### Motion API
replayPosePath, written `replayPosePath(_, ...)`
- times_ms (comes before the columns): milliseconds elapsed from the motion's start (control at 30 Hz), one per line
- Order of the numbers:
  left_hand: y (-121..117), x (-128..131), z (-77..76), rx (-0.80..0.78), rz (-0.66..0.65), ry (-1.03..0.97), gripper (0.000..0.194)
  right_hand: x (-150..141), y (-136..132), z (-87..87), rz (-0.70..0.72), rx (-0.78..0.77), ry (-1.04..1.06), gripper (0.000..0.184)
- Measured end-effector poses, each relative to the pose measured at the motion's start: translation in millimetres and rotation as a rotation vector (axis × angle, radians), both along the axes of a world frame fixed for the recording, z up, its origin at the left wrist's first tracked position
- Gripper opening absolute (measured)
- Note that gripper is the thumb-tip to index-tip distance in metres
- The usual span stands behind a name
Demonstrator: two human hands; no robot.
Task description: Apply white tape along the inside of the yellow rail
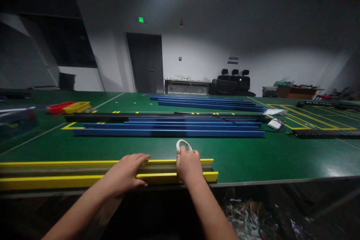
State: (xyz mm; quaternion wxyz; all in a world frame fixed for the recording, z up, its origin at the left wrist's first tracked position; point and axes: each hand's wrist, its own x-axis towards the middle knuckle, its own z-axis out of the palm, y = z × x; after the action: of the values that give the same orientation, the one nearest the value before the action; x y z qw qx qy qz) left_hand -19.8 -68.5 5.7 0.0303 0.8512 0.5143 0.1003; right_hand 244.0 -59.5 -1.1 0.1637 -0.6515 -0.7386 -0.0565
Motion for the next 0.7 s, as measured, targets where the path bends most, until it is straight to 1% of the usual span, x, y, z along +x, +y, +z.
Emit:
replayPosePath(67, 2.2, -42.1, 0.9, -0.024, 0.077, 0.021, 0.086, 8.7, 0.5, -0.1, -0.021, 0.016, -0.009, 0.022)
replayPosePath(133, 4.8, -76.7, 1.9, -0.047, 0.143, 0.028, 0.082, 22.9, 0.7, 0.4, -0.049, 0.035, -0.023, 0.023)
replayPosePath(200, 7.0, -95.4, 1.8, -0.087, 0.2, 0.039, 0.078, 41.4, 0.7, 1.2, -0.081, 0.046, -0.041, 0.024)
replayPosePath(233, 7.5, -97.7, 1.2, -0.094, 0.21, 0.044, 0.076, 51.5, 0.7, 1.6, -0.098, 0.051, -0.051, 0.025)
replayPosePath(300, 7.4, -89.2, -0.9, -0.078, 0.194, 0.051, 0.073, 71.9, 0.7, 2.2, -0.128, 0.053, -0.068, 0.027)
replayPosePath(400, 5.0, -58.6, -3.7, -0.016, 0.149, 0.05, 0.071, 99.8, 0.4, 2.7, -0.174, 0.042, -0.097, 0.028)
replayPosePath(500, 2.8, -28.7, -4.7, 0.002, 0.124, 0.05, 0.067, 118.1, -0.9, 3.9, -0.224, 0.024, -0.148, 0.027)
replayPosePath(600, 2.8, -4.0, -5.8, 0.031, 0.092, 0.04, 0.066, 117.5, -3.8, 7.3, -0.26, 0.022, -0.15, 0.029)
replayPosePath(700, 4.6, 25.9, -8.3, 0.076, 0.052, 0.037, 0.065, 93.9, -7.9, 11.3, -0.229, 0.042, -0.089, 0.031)
